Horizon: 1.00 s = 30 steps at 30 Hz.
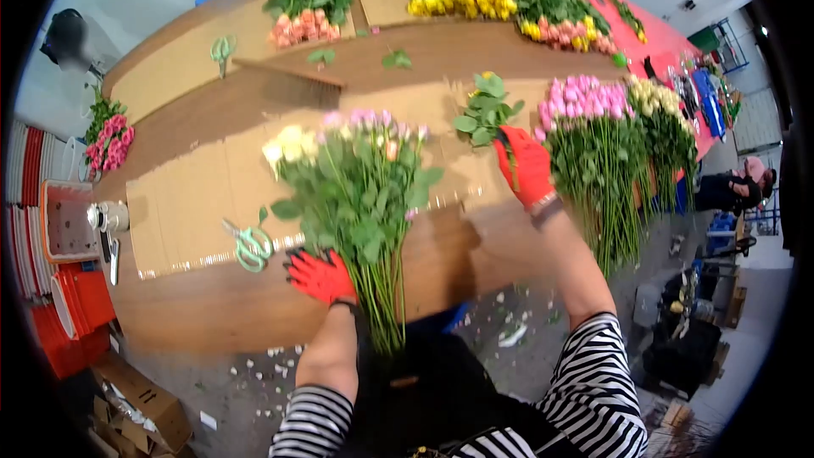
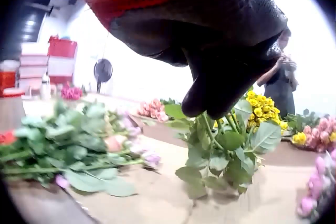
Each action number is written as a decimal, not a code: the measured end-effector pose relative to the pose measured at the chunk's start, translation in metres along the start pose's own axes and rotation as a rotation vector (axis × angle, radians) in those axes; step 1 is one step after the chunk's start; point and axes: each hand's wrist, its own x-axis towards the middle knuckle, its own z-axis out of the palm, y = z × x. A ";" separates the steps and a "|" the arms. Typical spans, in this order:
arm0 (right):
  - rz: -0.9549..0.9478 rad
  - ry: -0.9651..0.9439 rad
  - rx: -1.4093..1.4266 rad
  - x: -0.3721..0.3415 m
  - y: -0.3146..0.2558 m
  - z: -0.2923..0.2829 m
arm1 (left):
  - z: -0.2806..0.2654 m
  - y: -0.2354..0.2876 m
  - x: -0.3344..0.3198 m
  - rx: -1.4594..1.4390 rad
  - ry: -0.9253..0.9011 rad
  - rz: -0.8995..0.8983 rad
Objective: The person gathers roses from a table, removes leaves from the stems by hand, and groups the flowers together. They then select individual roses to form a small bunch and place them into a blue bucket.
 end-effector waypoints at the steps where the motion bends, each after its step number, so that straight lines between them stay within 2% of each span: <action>1: 0.006 -0.005 0.123 -0.034 -0.009 -0.031 | -0.002 0.000 -0.001 -0.016 0.005 0.003; 3: -0.042 0.007 0.112 -0.113 -0.014 -0.075 | 0.000 0.001 -0.002 -0.039 0.037 0.015; 5: 0.368 -0.183 0.228 -0.187 -0.039 -0.122 | 0.000 -0.004 -0.005 -0.039 0.060 0.027; 6: 0.219 -0.112 0.083 -0.218 -0.050 -0.142 | -0.003 -0.001 -0.005 -0.039 0.067 0.027; 7: 0.309 -0.122 0.054 -0.251 -0.057 -0.159 | -0.005 -0.002 -0.006 -0.041 0.081 0.035; 8: 0.217 -0.167 0.013 -0.280 -0.055 -0.174 | -0.006 -0.002 -0.007 -0.035 0.088 0.039; 10: 0.828 -0.218 0.412 -0.312 -0.081 -0.204 | 0.008 -0.006 -0.007 -0.018 0.159 0.048; 13: 0.751 -0.132 0.366 -0.372 -0.069 -0.191 | 0.014 -0.018 -0.007 -0.107 0.129 0.101; 16: 0.910 0.021 0.722 -0.384 -0.083 -0.187 | 0.002 -0.055 0.000 -0.429 -0.109 0.221; 17: 0.896 0.031 0.707 -0.389 -0.083 -0.186 | -0.005 -0.069 0.002 -0.480 -0.134 0.245; 18: 0.895 0.002 0.682 -0.392 -0.085 -0.190 | -0.010 -0.087 0.006 -0.740 -0.154 0.338; 20: 0.883 -0.060 0.629 -0.380 -0.098 -0.208 | -0.036 -0.116 -0.013 -1.007 -0.143 0.413; 21: 0.849 -0.050 0.649 -0.378 -0.103 -0.209 | -0.048 -0.131 -0.027 -0.990 -0.111 0.450; 22: 0.799 -0.084 0.587 -0.376 -0.103 -0.206 | -0.058 -0.145 -0.041 -1.065 -0.199 0.364; 24: 0.693 -0.146 0.459 -0.375 -0.103 -0.197 | -0.037 -0.176 -0.065 -1.179 -0.258 0.253; 26: 0.261 -0.139 0.136 -0.393 -0.092 -0.173 | -0.060 -0.191 -0.088 -1.292 -0.386 0.174; 27: 0.195 -0.110 0.099 -0.401 -0.092 -0.165 | -0.066 -0.197 -0.096 -1.195 -0.375 0.180; 28: 0.414 -0.218 0.294 -0.397 -0.099 -0.166 | -0.061 -0.201 -0.106 -1.230 -0.364 0.170; 29: 0.654 -0.291 0.457 -0.393 -0.106 -0.168 | -0.079 -0.195 -0.117 -1.290 -0.431 0.122; 30: 0.657 -0.265 0.505 -0.397 -0.105 -0.162 | -0.098 -0.192 -0.125 -1.351 -0.499 0.073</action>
